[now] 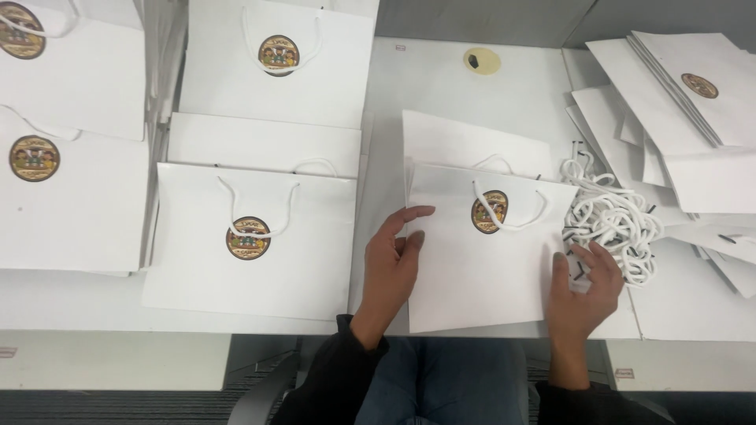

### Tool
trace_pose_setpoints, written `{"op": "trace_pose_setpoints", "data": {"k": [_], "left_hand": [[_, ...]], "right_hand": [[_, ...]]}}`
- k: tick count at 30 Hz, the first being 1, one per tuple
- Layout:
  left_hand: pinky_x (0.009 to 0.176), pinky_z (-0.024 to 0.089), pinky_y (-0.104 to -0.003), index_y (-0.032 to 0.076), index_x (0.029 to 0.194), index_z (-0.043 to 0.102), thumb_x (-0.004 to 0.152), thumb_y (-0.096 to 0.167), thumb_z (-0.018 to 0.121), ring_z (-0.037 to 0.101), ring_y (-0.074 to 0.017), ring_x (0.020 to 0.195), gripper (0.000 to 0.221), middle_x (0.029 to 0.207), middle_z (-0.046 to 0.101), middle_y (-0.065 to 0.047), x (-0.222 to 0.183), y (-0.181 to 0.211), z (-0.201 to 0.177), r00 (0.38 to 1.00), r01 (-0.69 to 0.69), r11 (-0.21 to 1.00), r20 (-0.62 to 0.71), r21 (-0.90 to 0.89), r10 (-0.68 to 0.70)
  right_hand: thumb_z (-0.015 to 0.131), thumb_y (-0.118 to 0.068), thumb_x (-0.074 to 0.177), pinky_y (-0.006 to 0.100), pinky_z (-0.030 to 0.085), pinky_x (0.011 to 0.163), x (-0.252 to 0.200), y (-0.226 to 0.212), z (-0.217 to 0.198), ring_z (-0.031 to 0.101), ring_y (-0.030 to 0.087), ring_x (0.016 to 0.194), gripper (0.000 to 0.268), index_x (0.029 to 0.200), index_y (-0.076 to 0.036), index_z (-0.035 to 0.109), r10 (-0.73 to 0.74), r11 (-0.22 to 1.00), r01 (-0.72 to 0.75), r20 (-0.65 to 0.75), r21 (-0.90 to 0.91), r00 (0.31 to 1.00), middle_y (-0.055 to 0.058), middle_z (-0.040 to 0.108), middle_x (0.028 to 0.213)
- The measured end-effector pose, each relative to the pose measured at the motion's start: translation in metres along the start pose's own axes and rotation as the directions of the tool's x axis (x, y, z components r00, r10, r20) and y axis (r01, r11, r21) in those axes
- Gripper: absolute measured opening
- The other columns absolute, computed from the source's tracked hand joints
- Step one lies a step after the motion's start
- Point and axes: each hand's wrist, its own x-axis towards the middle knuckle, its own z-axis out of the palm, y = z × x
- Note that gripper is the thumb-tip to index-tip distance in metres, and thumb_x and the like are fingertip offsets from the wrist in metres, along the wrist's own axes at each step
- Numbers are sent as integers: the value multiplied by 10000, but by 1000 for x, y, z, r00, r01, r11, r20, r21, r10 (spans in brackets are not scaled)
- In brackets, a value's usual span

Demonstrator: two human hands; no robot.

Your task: Assembling paper shopping bags by inserting rope handles through holes and securing them.

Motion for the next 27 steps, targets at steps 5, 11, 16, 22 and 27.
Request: {"op": "trace_pose_setpoints", "data": {"k": [5, 11, 16, 22, 27], "left_hand": [[710, 473, -225, 73, 1327, 694, 1002, 1, 573, 574, -165, 888, 355, 1389, 695, -147, 13, 3, -23, 926, -375, 908, -126, -184, 357], [1065, 519, -266, 72, 1369, 666, 1033, 1, 588, 657, -167, 1282, 352, 1447, 662, -145, 38, 21, -84, 795, -600, 791, -194, -115, 575], [1148, 458, -312, 69, 1376, 648, 1002, -19, 611, 611, -181, 1351, 386, 1456, 648, -123, 77, 28, -147, 786, -581, 812, -301, -58, 540], [1188, 414, -331, 45, 1416, 585, 974, -44, 597, 512, -205, 1443, 452, 1495, 594, -125, 134, 14, -208, 821, -511, 855, -347, -91, 454], [1218, 383, -350, 21, 1483, 523, 1010, -57, 532, 473, -267, 1475, 480, 1540, 534, -173, 180, -12, -253, 731, -619, 773, -259, 139, 632]], "right_hand": [[788, -84, 1010, 420, 479, 1033, 6, -28, 7, 563, 297, 1287, 210, 1205, -52, 716, -46, 999, 45, -34, -15, 998, 133, 631, 1379], [756, -110, 1006, 368, 509, 939, 40, -65, 45, 608, 267, 1242, 356, 1333, -47, 631, -34, 979, 27, 32, 201, 999, 153, 623, 1385], [665, -191, 1015, 294, 540, 919, 73, -92, 105, 627, 166, 1155, 489, 1431, 2, 495, 59, 855, -185, 265, 484, 963, 115, 607, 1342], [604, -129, 1028, 266, 538, 909, 86, -145, 171, 653, 132, 1047, 455, 1444, 48, 554, 95, 509, -551, 593, 661, 799, 101, 703, 1223], [587, -98, 997, 289, 537, 966, 82, -175, 214, 650, 166, 1120, 478, 1448, 29, 495, 50, 573, -486, 565, 659, 824, 130, 671, 1305]]}}
